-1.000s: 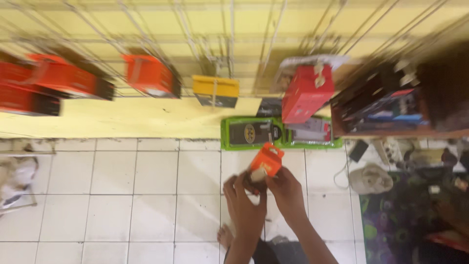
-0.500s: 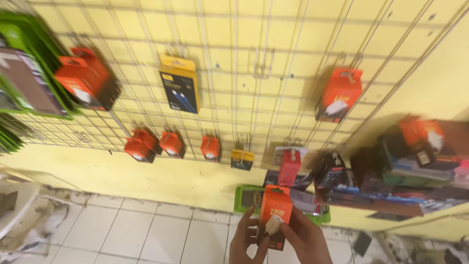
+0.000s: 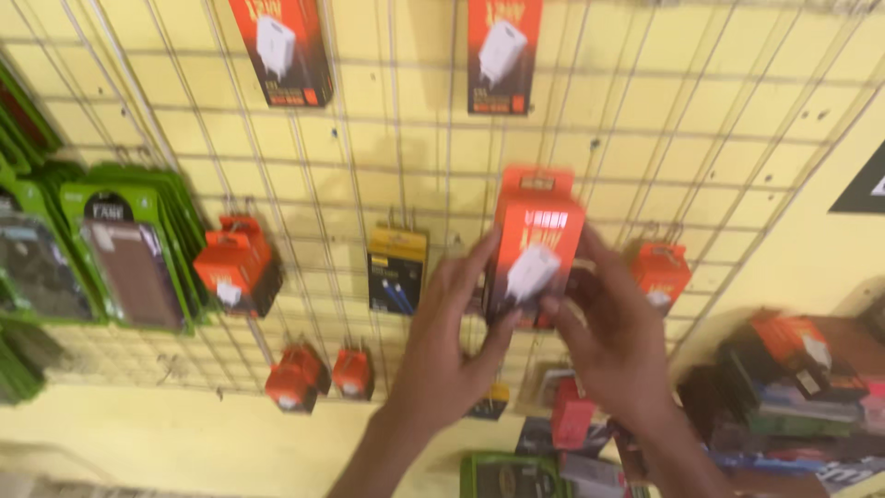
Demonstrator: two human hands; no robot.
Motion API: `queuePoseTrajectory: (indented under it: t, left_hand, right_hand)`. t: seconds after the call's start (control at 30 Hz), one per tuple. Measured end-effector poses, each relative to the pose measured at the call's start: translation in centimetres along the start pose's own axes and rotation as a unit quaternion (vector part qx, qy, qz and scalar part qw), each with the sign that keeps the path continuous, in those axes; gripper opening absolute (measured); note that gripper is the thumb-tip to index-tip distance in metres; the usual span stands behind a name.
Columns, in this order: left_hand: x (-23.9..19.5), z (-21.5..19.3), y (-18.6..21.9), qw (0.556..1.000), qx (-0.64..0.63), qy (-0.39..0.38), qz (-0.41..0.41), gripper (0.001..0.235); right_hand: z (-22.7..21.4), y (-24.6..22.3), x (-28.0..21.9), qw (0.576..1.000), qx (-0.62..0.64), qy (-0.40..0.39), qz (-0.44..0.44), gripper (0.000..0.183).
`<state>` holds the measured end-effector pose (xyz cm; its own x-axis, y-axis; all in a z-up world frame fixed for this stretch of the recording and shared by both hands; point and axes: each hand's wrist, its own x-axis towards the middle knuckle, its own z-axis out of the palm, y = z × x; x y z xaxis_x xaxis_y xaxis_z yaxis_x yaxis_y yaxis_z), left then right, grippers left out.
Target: The person picks up packaged phone cases from a white plastic chair, wipes them with a cloth, and hangs them on a wall-mounted wire rack. The person then picks up small boxes of chargers and cables, wipes them, and hangs them on the same rack.
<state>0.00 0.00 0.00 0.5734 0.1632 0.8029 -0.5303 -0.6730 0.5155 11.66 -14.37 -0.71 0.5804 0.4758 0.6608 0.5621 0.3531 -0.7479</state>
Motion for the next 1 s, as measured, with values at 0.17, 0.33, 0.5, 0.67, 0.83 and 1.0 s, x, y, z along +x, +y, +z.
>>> queuePoseTrajectory:
  t: [0.17, 0.33, 0.5, 0.67, 0.83, 1.0]
  left_hand:
    - [9.1, -3.8, -0.3, 0.996, 0.023, 0.008, 0.085, 0.073]
    - [14.6, -5.3, -1.2, 0.992, -0.002, 0.015, 0.125, 0.069]
    - [16.0, -5.2, -2.9, 0.989, -0.005, 0.017, 0.145, 0.068]
    - [15.9, -4.2, -5.2, 0.987, -0.027, 0.022, 0.158, 0.073]
    - [15.7, -3.5, -6.6, 0.99, -0.024, 0.019, 0.141, 0.081]
    - [15.2, -3.0, -6.9, 0.988, 0.003, 0.043, 0.149, 0.08]
  right_hand:
    - [1.7, -4.7, 8.3, 0.988, -0.078, 0.055, -0.122, 0.061]
    - [2.5, -6.2, 13.0, 0.971, -0.11, 0.072, -0.199, 0.047]
    - [2.5, -6.1, 14.6, 0.965, -0.149, 0.089, -0.199, 0.048]
    - [2.5, -4.0, 15.0, 0.952, -0.201, 0.087, -0.212, 0.051]
    - [2.5, -2.3, 15.0, 0.965, -0.161, 0.089, -0.184, 0.049]
    - [2.4, -2.4, 14.4, 0.962, -0.183, 0.102, -0.173, 0.049]
